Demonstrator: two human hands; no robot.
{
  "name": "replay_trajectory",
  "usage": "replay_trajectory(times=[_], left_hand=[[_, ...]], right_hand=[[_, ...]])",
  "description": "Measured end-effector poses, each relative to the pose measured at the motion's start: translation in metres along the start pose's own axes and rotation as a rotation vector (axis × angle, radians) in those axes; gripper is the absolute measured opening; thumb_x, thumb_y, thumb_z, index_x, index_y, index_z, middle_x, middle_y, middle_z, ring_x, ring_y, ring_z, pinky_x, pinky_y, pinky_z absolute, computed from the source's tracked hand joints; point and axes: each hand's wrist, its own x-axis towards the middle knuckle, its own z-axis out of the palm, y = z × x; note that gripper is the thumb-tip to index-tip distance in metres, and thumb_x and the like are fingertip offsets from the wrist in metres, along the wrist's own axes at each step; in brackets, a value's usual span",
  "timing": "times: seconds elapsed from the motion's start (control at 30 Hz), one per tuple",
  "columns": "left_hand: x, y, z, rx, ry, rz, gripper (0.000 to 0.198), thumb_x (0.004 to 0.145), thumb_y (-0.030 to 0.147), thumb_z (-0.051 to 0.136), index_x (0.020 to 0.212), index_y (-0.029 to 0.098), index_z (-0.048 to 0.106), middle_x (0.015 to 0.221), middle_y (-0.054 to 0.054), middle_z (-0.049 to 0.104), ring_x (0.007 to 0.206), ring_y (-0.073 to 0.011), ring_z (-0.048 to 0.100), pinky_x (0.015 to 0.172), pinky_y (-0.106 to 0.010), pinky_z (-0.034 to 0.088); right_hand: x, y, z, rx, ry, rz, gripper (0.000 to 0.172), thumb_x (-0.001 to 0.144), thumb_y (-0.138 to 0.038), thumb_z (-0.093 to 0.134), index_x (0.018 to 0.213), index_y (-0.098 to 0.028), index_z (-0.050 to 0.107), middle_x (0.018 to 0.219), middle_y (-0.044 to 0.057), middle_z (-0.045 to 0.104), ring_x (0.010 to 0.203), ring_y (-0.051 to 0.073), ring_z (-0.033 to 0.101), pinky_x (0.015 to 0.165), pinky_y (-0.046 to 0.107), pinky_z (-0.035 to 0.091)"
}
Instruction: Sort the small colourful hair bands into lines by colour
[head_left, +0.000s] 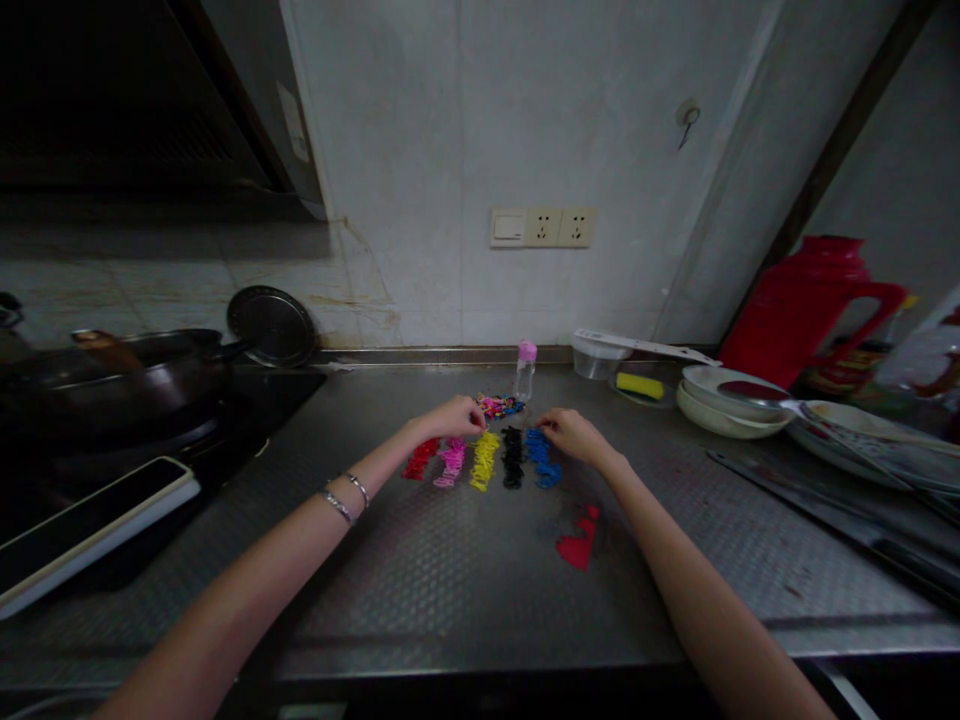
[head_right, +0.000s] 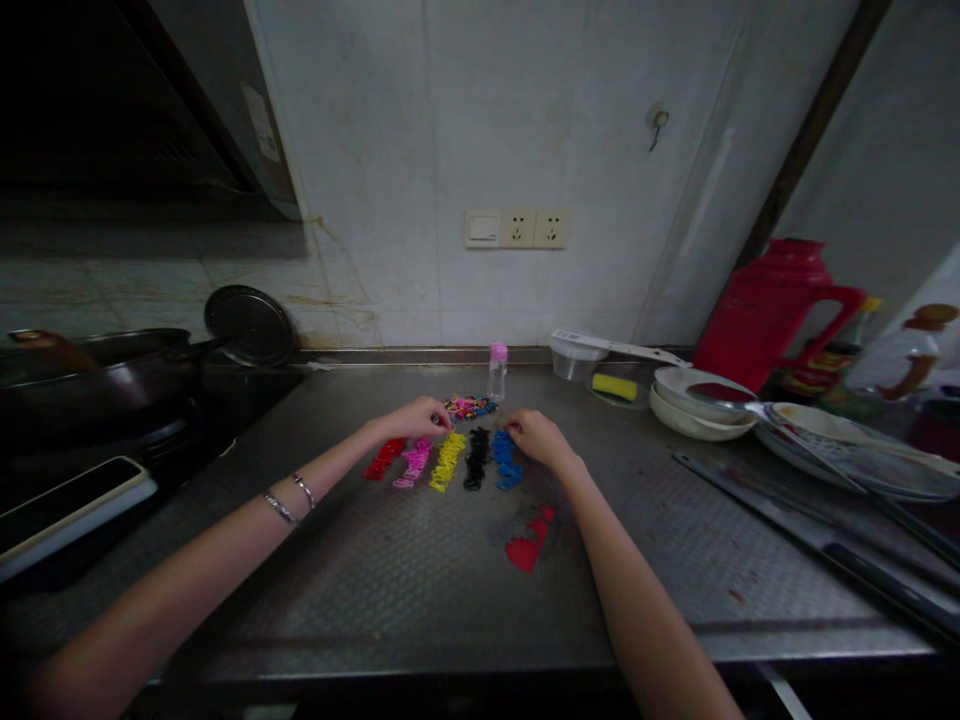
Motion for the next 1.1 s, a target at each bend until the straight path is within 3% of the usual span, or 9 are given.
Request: replay_trajectory(times=[0.37, 0.53, 0.73, 0.87, 1.1], left_hand=[[-0.007, -0.012, -0.004, -0.015, 0.061, -0.015, 0.019, 0.067, 0.018, 0.054, 0.076, 0.011, 0.069, 0.070, -0.003, 0.066, 0.062, -0.0101, 0.054, 0.060, -0.019, 0.038], [-0.019, -0.022, -0.011, -0.052, 0.024, -0.023, 0.019, 0.067, 0.021, 0.056, 0.076, 0.011, 0.069, 0.068, -0.003, 0.065, 0.060, -0.0099, 0.053, 0.058, -0.018, 0.038], [-0.017, -0.003, -0.004, -0.037, 0.020, -0.061, 0.019, 0.067, 0.018, 0.055, 0.077, 0.011, 0.069, 0.069, -0.003, 0.066, 0.060, -0.0100, 0.053, 0.058, -0.018, 0.038], [-0.009, 0.009, 0.002, -0.034, 0.008, -0.012, 0.017, 0.066, 0.017, 0.055, 0.076, 0.013, 0.069, 0.073, -0.002, 0.067, 0.066, -0.0112, 0.056, 0.063, -0.019, 0.040], [-0.005, 0.010, 0.003, -0.025, 0.005, 0.025, 0.019, 0.066, 0.016, 0.056, 0.078, 0.012, 0.070, 0.076, -0.003, 0.068, 0.069, -0.0122, 0.057, 0.067, -0.019, 0.041]], right_hand=[[-0.001, 0.000, 0.000, 0.009, 0.000, 0.010, 0.027, 0.079, -0.023, 0.045, 0.094, -0.021, 0.066, 0.095, 0.005, 0.066, 0.086, 0.015, 0.059, 0.075, 0.021, 0.041], [-0.001, 0.000, 0.001, -0.003, 0.013, 0.010, 0.026, 0.078, -0.022, 0.045, 0.092, -0.021, 0.066, 0.095, 0.005, 0.066, 0.086, 0.015, 0.059, 0.075, 0.021, 0.042], [-0.001, -0.001, 0.000, 0.008, -0.002, 0.000, 0.026, 0.078, -0.021, 0.045, 0.092, -0.021, 0.066, 0.095, 0.005, 0.066, 0.088, 0.015, 0.059, 0.078, 0.021, 0.041], [-0.001, -0.002, -0.001, 0.009, -0.010, 0.005, 0.027, 0.078, -0.021, 0.045, 0.094, -0.021, 0.066, 0.096, 0.004, 0.066, 0.088, 0.015, 0.059, 0.077, 0.022, 0.042], [-0.001, -0.001, -0.001, -0.005, -0.003, 0.016, 0.026, 0.078, -0.022, 0.045, 0.093, -0.022, 0.066, 0.096, 0.004, 0.066, 0.087, 0.015, 0.059, 0.075, 0.021, 0.041]])
